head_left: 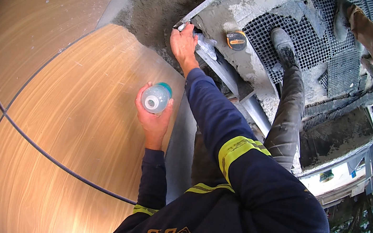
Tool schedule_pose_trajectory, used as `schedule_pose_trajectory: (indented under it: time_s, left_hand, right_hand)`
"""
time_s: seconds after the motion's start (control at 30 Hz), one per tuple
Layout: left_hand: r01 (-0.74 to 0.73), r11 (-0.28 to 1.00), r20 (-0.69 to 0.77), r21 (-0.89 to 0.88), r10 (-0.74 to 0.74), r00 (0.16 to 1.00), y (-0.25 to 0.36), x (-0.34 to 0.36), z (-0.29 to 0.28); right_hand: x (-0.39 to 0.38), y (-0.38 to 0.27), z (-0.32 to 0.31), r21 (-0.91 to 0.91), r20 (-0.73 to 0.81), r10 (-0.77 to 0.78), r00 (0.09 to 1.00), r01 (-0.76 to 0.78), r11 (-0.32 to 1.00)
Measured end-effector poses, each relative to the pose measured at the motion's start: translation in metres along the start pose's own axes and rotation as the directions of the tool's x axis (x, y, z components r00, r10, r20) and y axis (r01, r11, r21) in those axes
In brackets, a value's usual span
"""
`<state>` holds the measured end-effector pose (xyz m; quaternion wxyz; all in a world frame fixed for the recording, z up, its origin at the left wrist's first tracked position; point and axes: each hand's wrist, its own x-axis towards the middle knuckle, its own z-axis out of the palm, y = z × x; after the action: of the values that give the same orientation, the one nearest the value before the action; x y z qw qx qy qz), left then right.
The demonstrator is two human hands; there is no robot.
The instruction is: The person positions a metal frame on a concrete base, uses a spirit level to check alignment, and then marks the frame with a marker. They spray a liquid onto the frame and wipe it with a cloth while another worker places a stone slab nearby.
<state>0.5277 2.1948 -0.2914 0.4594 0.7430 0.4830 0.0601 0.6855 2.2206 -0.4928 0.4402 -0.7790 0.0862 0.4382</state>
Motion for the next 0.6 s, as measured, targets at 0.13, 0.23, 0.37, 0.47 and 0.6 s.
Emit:
schedule_pose_trajectory:
  time_s: [0.13, 0.23, 0.37, 0.47, 0.6]
  left_hand:
    - [-0.008, 1.0, -0.009, 0.019, 0.008, 1.0, -0.003, -0.003, -0.002]
    - [-0.012, 1.0, -0.001, 0.02, 0.012, 1.0, 0.002, -0.002, -0.001]
    - [-0.008, 1.0, 0.009, 0.011, 0.008, 1.0, 0.005, 0.001, 0.003]
    - [0.006, 1.0, 0.002, 0.006, -0.006, 1.0, 0.004, -0.001, 0.006]
    - [-0.012, 0.999, 0.022, 0.03, 0.011, 1.0, 0.006, 0.001, 0.008]
  right_hand:
    - [-0.005, 0.003, -0.021, 0.123, -0.041, 0.105, 0.994, -0.1, 0.987]
    - [0.0, 0.005, -0.023, 0.065, -0.013, 0.084, 0.996, -0.083, 0.994]
    - [0.006, 0.005, -0.014, -0.075, 0.069, 0.0, 0.998, 0.006, 0.997]
    - [0.005, 0.011, -0.024, 0.007, 0.098, 0.044, 0.994, -0.045, 0.999]
    - [0.004, 0.017, -0.021, -0.118, 0.152, -0.038, 0.988, 0.056, 0.991]
